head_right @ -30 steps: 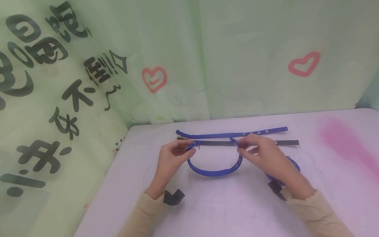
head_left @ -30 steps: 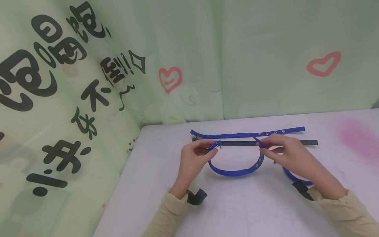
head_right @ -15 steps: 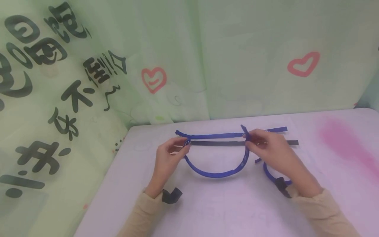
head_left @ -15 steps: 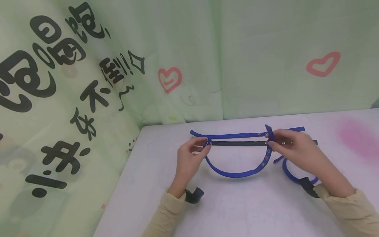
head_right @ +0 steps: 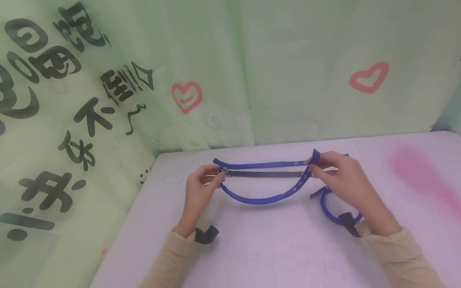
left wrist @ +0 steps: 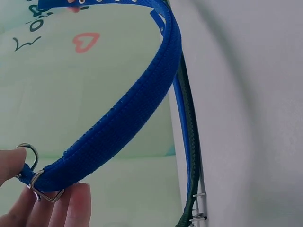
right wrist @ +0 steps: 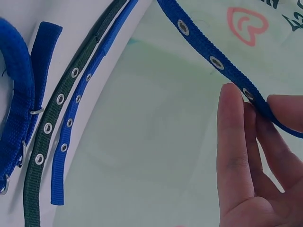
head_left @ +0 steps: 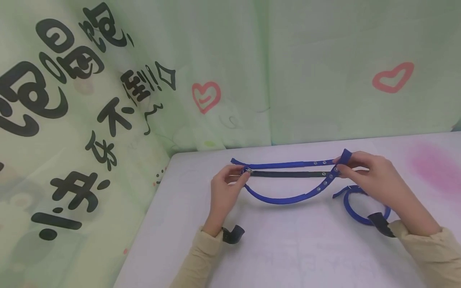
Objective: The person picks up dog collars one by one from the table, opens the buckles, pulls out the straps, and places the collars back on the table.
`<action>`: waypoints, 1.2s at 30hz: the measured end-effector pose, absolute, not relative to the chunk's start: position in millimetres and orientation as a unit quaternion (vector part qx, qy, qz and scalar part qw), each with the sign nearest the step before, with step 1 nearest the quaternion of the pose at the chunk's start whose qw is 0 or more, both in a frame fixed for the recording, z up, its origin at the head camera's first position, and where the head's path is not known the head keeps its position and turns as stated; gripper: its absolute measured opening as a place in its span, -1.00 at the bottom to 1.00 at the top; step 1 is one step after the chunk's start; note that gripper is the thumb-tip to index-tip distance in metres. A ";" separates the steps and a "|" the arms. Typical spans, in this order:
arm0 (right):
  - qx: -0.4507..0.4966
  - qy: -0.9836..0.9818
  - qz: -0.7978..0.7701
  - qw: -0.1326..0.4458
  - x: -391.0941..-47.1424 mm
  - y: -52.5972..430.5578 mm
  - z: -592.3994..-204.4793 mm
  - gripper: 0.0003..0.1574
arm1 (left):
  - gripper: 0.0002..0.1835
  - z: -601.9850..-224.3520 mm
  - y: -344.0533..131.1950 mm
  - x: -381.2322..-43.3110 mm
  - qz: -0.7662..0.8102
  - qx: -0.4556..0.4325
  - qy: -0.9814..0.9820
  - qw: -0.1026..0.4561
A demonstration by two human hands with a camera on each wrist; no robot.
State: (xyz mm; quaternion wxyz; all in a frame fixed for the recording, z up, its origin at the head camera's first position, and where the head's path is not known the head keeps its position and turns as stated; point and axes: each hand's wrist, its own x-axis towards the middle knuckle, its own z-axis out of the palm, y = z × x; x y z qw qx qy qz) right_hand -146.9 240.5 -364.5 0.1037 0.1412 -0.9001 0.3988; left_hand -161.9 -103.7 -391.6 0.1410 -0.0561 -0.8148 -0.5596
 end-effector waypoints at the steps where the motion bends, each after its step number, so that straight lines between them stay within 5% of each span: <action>1: 0.139 -0.900 0.400 0.105 -147.1 241.7 -364.7 -0.76 | -0.71 -391.9 -104.3 -162.4 -0.566 -0.055 -0.811 0.141; 36: 0.038 -0.921 0.387 -0.008 -173.6 295.6 -399.6 -0.47 | -0.72 -435.7 -128.4 -198.6 -0.585 -0.018 -0.801 0.127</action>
